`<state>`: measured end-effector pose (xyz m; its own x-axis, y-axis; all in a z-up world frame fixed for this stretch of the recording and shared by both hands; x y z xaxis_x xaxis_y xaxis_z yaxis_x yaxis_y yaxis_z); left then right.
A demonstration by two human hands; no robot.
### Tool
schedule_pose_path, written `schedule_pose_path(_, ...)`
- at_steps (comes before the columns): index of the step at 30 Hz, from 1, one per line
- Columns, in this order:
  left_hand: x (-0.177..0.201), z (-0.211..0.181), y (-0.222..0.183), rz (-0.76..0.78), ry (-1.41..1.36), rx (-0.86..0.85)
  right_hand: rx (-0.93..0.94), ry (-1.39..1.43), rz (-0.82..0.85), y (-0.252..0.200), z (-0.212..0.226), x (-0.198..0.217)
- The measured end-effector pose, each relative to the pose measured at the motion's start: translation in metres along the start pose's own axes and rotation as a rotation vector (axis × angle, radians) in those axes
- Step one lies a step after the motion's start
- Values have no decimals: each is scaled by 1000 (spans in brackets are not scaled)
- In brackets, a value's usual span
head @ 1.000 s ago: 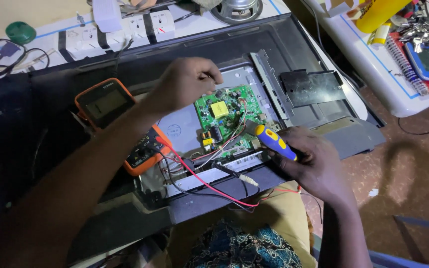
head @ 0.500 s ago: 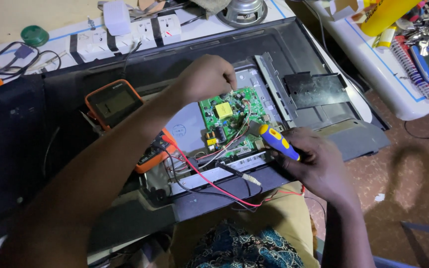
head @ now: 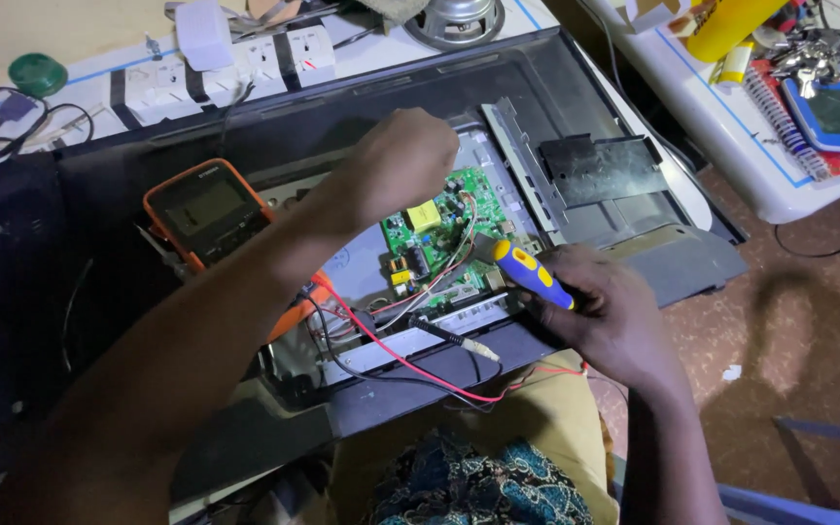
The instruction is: Inspecting and testing a TV circuit board using a multimeter and a screwdriver to diagnose faults.
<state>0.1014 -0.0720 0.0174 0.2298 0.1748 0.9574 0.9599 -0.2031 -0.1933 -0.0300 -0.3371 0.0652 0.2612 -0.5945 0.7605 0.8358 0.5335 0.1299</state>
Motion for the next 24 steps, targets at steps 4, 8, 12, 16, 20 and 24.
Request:
schedule_pose_path(4, -1, 7, 6, 25, -54, -109, 6, 17, 14, 0, 1, 1)
schedule_pose_path(8, 11, 4, -8, -32, -164, -157, -27, -2, 21, 0, 0, 2)
schedule_pose_path(12, 2, 9, -5, -87, -128, -209, 46, -13, 14, -1, -7, 0)
schedule_pose_path(16, -26, 24, 36, 115, 4, -2, 15, -15, 12, 0, -2, 0)
schedule_pose_path(20, -4, 12, 1, -11, -85, -164, 8, 6, 11, 0, -2, 0)
schedule_pose_path(24, -1, 10, 0, 9, -119, -158, 17, 21, 13, 1, -1, 1)
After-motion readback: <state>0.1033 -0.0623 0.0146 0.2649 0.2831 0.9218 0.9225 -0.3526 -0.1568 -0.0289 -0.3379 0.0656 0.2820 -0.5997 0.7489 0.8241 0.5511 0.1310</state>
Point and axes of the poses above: each hand's wrist, its own y-axis towards the middle knuckle, its own x-axis out of the back of the hand, z = x × y, the point moved 2 cm from there along y, towards the middle knuckle, and after that the axes turned 4 degrees about -y, right-handed, at the moved point
